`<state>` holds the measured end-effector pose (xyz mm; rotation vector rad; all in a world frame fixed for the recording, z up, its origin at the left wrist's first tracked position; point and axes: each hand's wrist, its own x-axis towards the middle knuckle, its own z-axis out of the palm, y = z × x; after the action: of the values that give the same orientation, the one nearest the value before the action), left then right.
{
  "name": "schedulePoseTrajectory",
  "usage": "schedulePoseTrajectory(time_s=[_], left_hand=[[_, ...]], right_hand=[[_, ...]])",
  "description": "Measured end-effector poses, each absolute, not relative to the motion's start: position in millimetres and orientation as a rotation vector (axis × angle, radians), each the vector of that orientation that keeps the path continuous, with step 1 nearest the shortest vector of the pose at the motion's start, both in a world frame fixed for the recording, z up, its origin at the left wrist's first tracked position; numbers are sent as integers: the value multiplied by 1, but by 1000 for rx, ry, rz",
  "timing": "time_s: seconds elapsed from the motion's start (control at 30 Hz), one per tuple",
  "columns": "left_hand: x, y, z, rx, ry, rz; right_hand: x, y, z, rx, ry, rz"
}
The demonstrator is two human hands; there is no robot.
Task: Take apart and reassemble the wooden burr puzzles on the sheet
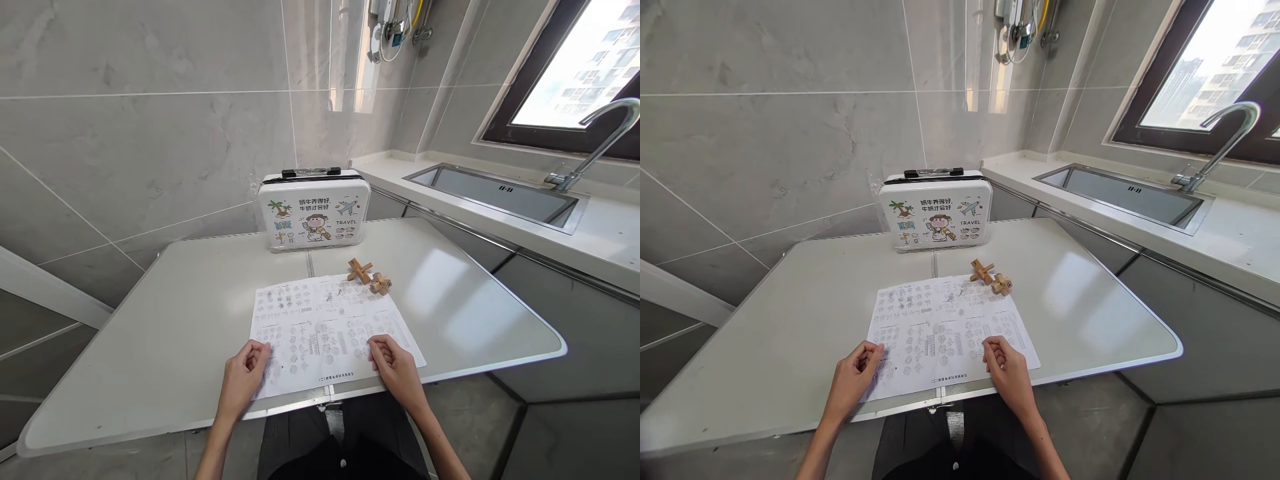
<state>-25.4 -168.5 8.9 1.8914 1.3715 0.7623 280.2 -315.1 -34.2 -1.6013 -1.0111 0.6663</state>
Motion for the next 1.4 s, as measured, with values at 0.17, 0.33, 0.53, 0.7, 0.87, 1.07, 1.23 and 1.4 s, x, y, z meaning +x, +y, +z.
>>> schedulePoseTrajectory(time_s=[0.17,0.33,0.53,0.7,0.87,1.07,1.23,1.4], left_hand=[[-24,-170,12,1881,1367,772],[-24,-170,13,1864,1363,769],[-24,-171,14,1854,1369,769],[-25,-170,11,1859,1363,760],[-25,-170,13,1854,1359,761],[-25,-170,14,1859,1349,744],[-26,-170,12,1843,1358,731],[-26,-170,13,1836,1356,731]], right_hand=[[280,-315,-36,-1614,-997,677],[279,-315,-37,-1618,-997,682],[280,-315,-35,-1595,-1016,682],[284,-308,-29,-1534,-974,814],[296,-291,-20,-1457,-843,989],[326,-264,-9,-1266,-373,968],[360,-243,-6,-1089,-172,1051],[383,-227,-6,-1008,-150,1180]])
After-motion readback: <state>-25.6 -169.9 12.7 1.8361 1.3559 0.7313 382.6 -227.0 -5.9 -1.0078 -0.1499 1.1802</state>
